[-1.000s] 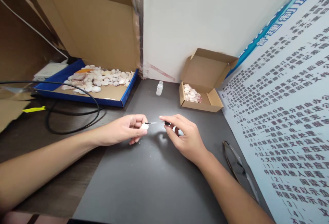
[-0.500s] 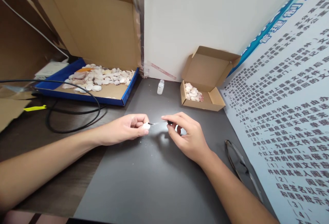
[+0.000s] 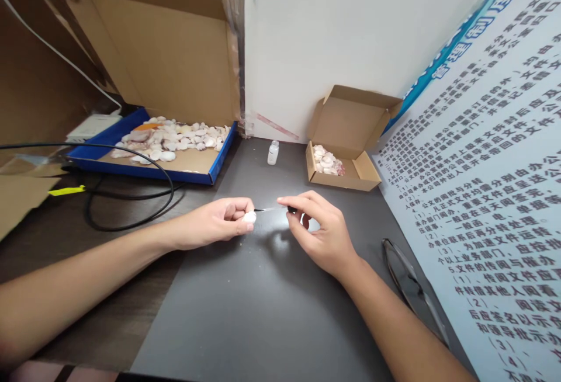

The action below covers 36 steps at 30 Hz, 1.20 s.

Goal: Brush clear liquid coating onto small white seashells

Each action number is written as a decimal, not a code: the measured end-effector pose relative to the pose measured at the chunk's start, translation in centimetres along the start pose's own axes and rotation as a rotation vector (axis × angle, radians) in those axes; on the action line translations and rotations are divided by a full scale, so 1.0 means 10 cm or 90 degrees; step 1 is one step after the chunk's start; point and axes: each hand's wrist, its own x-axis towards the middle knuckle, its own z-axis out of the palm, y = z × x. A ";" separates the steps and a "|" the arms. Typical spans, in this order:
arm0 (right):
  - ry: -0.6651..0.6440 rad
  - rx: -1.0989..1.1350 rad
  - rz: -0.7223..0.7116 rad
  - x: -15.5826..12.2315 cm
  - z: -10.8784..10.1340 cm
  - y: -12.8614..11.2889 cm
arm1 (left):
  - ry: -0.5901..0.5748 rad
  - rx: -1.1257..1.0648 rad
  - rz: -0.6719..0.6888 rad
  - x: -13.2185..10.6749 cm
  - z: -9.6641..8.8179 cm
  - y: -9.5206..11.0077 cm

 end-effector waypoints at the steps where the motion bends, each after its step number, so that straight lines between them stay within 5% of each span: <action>1: -0.004 0.002 -0.002 0.00 0.01 0.00 | -0.001 0.001 -0.002 0.00 0.00 0.00; 36: 0.015 0.032 0.030 0.00 -0.01 -0.02 | -0.007 0.003 0.001 -0.01 -0.01 0.00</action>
